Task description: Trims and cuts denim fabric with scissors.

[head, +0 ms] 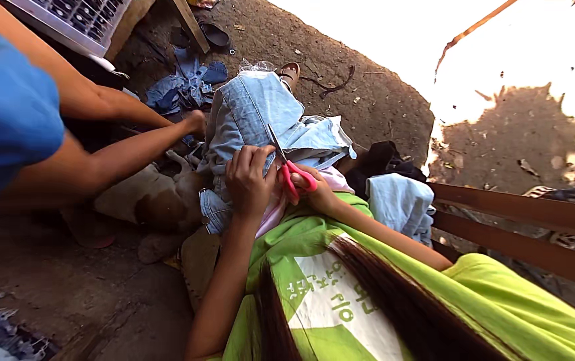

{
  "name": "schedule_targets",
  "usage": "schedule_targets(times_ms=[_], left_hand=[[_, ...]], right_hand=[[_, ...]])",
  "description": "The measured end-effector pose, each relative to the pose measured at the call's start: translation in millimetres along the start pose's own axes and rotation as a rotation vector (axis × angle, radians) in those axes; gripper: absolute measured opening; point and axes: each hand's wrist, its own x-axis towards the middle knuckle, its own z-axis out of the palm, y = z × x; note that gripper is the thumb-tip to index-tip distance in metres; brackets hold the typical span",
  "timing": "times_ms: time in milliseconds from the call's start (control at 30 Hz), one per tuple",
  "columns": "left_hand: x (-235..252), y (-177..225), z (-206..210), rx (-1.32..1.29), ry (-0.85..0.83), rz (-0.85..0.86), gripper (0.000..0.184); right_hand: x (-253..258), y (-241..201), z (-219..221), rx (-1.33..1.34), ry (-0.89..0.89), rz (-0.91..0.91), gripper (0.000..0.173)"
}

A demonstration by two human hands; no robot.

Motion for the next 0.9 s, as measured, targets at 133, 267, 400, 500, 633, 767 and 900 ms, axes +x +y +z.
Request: schedule_targets(times_ms=[133, 267, 400, 500, 633, 767, 900], left_hand=[[-1, -8, 0, -0.099, 0.048, -0.018, 0.015], [-4, -15, 0, -0.166, 0.094, -0.039, 0.017], [-4, -20, 0, -0.192, 0.120, -0.062, 0.016], [-4, -23, 0, -0.203, 0.118, -0.079, 0.016], [-1, -26, 0, -0.219, 0.125, -0.103, 0.016], [5, -30, 3, -0.243, 0.130, -0.102, 0.015], [11, -33, 6, -0.256, 0.125, -0.101, 0.014]], right_hand=[[9, -1, 2, -0.061, 0.000, 0.019, 0.043], [18, -1, 4, -0.081, -0.031, 0.034, 0.041], [22, 2, 6, -0.072, -0.013, 0.051, 0.044], [26, 2, 6, -0.068, -0.019, 0.065, 0.042], [32, -3, 7, -0.068, -0.036, 0.039, 0.038], [34, -5, 8, -0.064, -0.044, 0.065, 0.035], [46, -9, 6, -0.063, -0.035, 0.090, 0.038]])
